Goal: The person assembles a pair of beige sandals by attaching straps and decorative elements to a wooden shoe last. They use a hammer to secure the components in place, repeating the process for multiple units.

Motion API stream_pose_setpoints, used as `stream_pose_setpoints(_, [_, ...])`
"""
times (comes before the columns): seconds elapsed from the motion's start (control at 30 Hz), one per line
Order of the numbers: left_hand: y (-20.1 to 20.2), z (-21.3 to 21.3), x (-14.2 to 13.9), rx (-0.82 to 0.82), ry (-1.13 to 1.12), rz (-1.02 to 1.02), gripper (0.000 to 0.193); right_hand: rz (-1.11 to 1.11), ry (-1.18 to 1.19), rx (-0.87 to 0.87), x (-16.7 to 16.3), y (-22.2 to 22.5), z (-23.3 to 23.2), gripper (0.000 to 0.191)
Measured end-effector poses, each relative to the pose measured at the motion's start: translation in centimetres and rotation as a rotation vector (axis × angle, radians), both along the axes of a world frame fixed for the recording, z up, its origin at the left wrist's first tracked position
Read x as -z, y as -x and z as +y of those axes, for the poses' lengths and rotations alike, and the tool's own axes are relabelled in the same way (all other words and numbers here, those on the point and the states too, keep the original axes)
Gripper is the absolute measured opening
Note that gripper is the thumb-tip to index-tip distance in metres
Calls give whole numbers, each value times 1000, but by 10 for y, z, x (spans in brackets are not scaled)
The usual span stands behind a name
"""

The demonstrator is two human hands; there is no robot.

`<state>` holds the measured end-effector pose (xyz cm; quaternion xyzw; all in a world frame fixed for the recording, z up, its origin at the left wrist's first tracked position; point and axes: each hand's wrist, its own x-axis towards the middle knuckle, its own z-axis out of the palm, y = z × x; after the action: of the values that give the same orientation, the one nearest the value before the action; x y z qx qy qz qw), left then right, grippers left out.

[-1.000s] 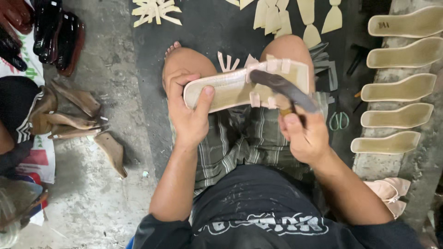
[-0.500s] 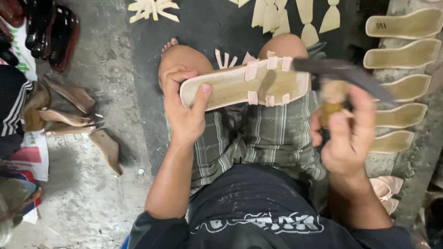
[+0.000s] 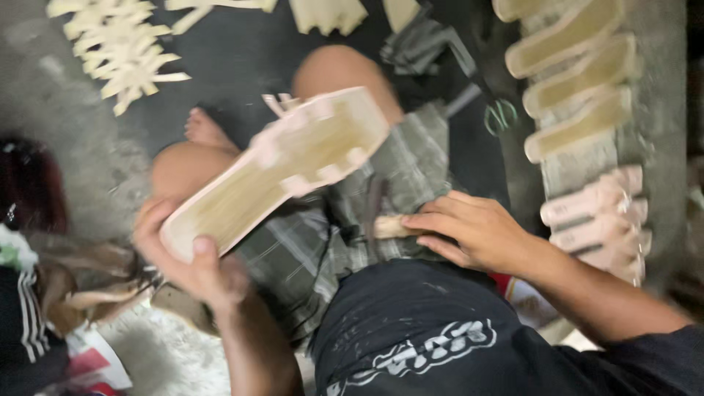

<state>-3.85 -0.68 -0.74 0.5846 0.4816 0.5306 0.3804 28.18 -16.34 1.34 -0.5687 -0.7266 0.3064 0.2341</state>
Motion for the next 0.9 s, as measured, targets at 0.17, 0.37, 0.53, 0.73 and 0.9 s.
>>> stream_pose_setpoints(0.17, [-31, -13, -11, -136, -87, 177, 71, 362, 248, 361, 45, -46, -14, 13])
stream_pose_setpoints(0.37, [-52, -4, -19, -248, -56, 388, 70, 391, 434, 1084, 238, -132, 29, 17])
stream_pose_setpoints(0.53, [-46, -5, -11, -317, -94, 605, 64, 208, 784, 1438, 317, -149, 55, 23])
stream_pose_setpoints(0.73, [-4, 9, 26, -386, -248, 652, 57, 64, 859, 1716, 325, -131, 85, 33])
stream_pose_setpoints(0.9, [12, 17, 46, -376, -381, 551, 58, -137, 788, 1610, 325, -130, 97, 31])
